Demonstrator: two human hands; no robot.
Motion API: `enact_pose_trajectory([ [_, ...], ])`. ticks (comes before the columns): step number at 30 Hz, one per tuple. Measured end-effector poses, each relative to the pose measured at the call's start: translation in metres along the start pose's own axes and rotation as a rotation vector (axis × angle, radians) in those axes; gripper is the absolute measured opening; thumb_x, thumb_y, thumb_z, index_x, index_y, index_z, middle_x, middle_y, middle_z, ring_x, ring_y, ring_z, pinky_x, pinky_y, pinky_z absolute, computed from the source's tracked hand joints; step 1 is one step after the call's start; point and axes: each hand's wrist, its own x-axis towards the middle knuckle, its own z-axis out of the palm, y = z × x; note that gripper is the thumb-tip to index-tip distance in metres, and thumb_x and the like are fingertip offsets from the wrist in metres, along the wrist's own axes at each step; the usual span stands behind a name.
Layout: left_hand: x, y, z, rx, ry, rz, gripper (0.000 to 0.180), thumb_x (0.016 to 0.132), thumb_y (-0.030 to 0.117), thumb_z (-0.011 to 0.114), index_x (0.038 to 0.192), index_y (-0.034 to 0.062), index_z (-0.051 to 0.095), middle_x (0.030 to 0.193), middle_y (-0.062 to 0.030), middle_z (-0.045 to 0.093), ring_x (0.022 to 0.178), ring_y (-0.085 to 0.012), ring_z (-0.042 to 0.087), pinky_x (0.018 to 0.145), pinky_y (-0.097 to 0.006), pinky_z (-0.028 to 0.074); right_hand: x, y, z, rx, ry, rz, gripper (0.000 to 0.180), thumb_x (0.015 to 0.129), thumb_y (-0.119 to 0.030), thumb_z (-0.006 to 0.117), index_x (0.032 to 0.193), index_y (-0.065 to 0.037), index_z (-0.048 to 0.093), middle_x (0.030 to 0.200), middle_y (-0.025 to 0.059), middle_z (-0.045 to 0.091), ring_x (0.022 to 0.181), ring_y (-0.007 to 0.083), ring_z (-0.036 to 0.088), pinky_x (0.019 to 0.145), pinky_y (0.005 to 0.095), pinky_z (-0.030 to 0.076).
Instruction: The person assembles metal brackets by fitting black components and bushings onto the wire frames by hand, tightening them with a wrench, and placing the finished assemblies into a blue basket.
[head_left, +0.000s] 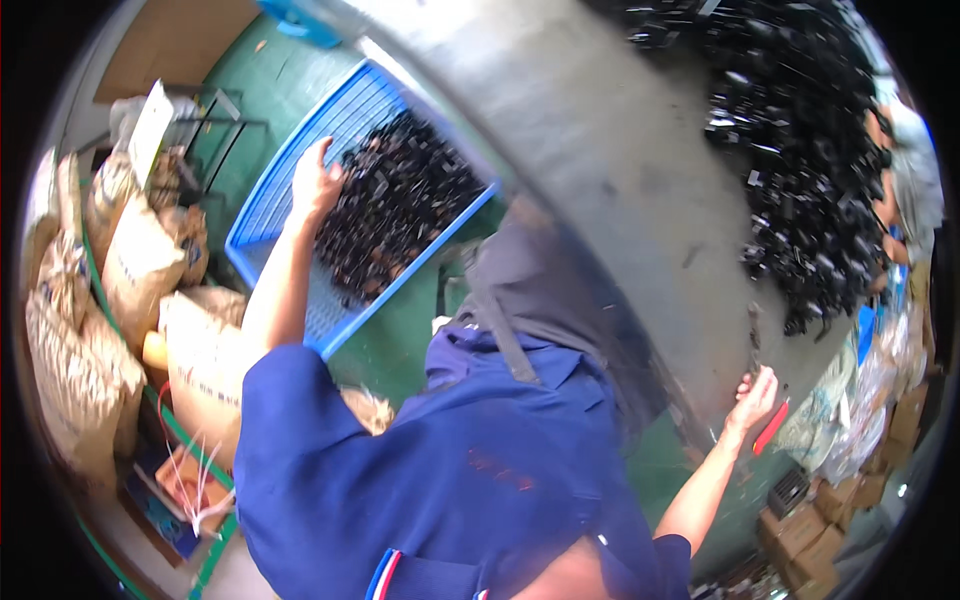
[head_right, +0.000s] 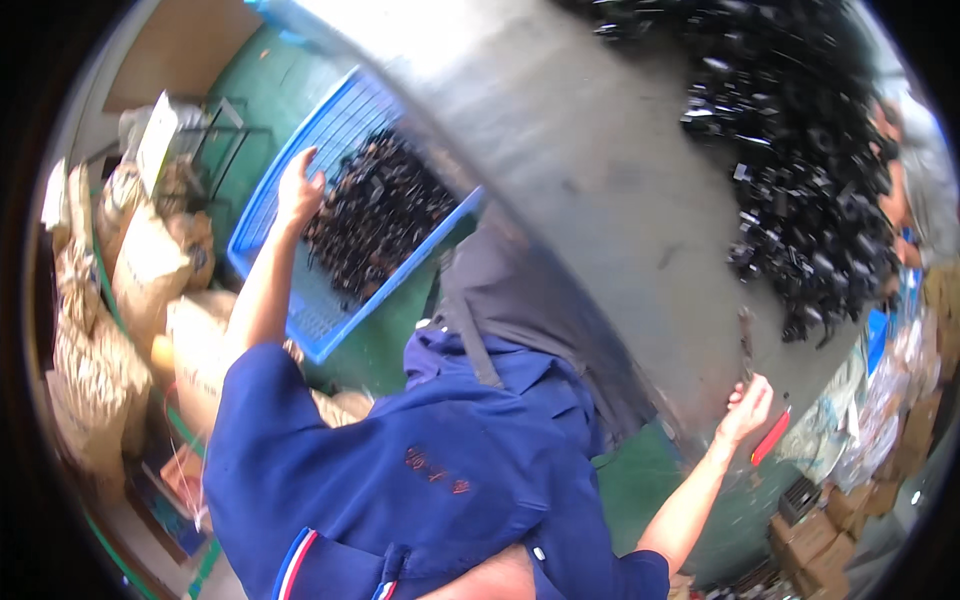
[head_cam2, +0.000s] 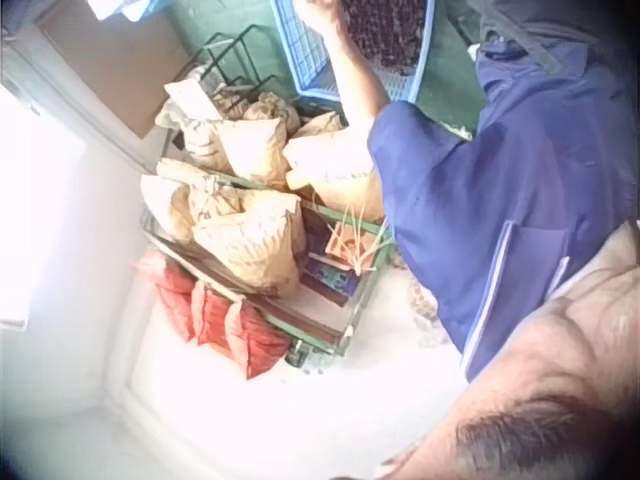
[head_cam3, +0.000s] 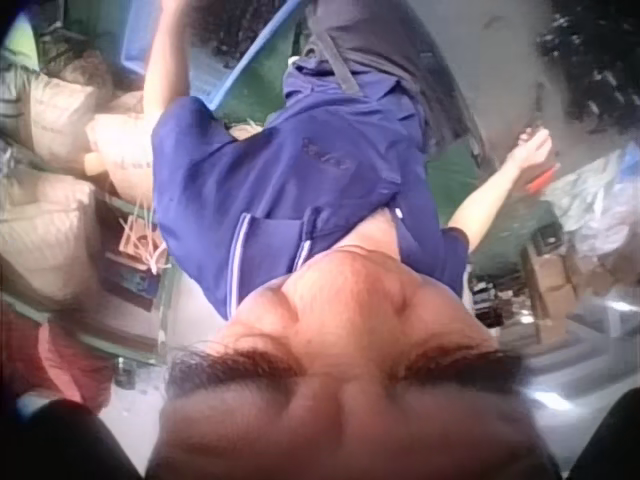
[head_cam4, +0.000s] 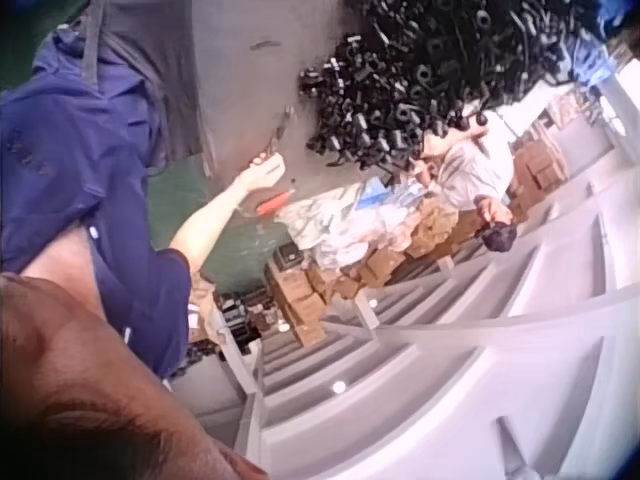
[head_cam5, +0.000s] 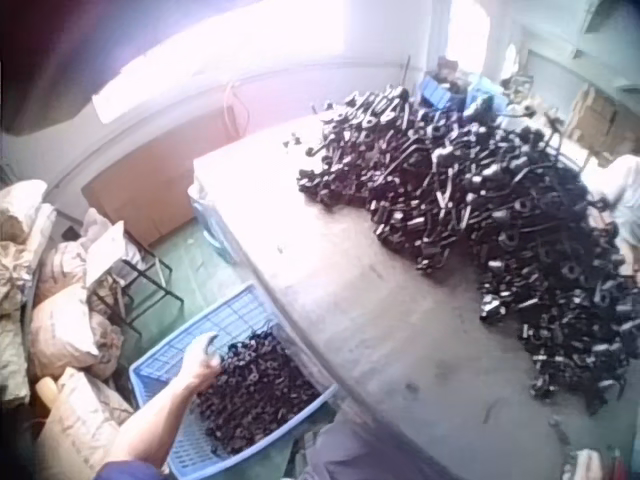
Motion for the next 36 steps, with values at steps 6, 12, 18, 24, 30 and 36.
enact_pose_trajectory([
  [6, 0.035, 0.148, -0.052, -0.318, 0.265, 0.235, 0.037, 0.089, 0.004, 0.060, 0.126, 0.0062, 0.061, 0.118, -0.0131, 0.067, 0.106, -0.0238, 0.064, 0.086, -0.034, 0.051, -0.010, -0.001, 0.015, -0.055, -0.212, -0.187, 0.029, 0.081, -0.010, 0.079, 0.105, -0.001, 0.065, 0.092, 0.0024, 0.066, 0.082, 0.0122, 0.061, 0.076, 0.0266, 0.051],
  [12, 0.051, 0.342, -0.079, -0.597, 0.106, 0.518, 0.034, 0.090, 0.002, 0.063, 0.123, 0.0070, 0.064, 0.111, -0.0082, 0.070, 0.090, -0.0135, 0.065, 0.073, -0.026, 0.052, -0.008, -0.008, -0.016, -0.144, -0.017, -0.365, 0.024, 0.078, -0.010, 0.080, 0.095, 0.001, 0.065, 0.080, 0.0059, 0.063, 0.070, 0.0128, 0.059, 0.065, 0.0272, 0.049],
  [18, 0.037, 0.555, -0.062, -0.597, -0.070, 1.174, 0.035, 0.085, 0.002, 0.066, 0.120, 0.0036, 0.063, 0.110, -0.0131, 0.066, 0.100, -0.0252, 0.066, 0.086, -0.031, 0.052, -0.006, 0.037, -0.013, -0.022, 0.226, -0.294, 0.024, 0.077, -0.014, 0.080, 0.090, -0.002, 0.064, 0.080, 0.0062, 0.063, 0.068, 0.0164, 0.060, 0.062, 0.0303, 0.049],
  [24, 0.043, 0.711, -0.013, -0.448, 0.207, 1.528, 0.037, 0.080, 0.011, 0.066, 0.116, 0.0025, 0.058, 0.110, -0.0157, 0.063, 0.106, -0.0336, 0.059, 0.091, -0.043, 0.048, -0.009, 0.017, -0.010, -0.093, 0.346, -0.357, 0.023, 0.076, -0.016, 0.080, 0.086, -0.003, 0.065, 0.079, 0.0083, 0.064, 0.068, 0.0241, 0.061, 0.062, 0.0343, 0.049],
  [30, 0.069, 0.754, 0.031, 0.079, 0.149, 1.362, 0.011, 0.086, 0.007, 0.056, 0.097, 0.0041, 0.059, 0.099, -0.0164, 0.062, 0.093, -0.0324, 0.066, 0.077, -0.043, 0.056, -0.004, 0.019, -0.009, 0.067, 0.328, -0.302, 0.021, 0.078, -0.014, 0.080, 0.085, 0.000, 0.065, 0.074, 0.0066, 0.062, 0.061, 0.0159, 0.056, 0.056, 0.0294, 0.046],
  [36, 0.062, 0.734, -0.038, -0.307, 0.320, 1.399, 0.026, 0.084, 0.012, 0.068, 0.109, 0.0074, 0.061, 0.105, -0.0138, 0.061, 0.097, -0.0329, 0.063, 0.082, -0.041, 0.054, 0.000, 0.025, -0.012, 0.121, 0.311, -0.278, 0.021, 0.078, -0.013, 0.080, 0.085, 0.000, 0.064, 0.074, 0.0057, 0.061, 0.061, 0.0140, 0.055, 0.055, 0.0284, 0.045],
])
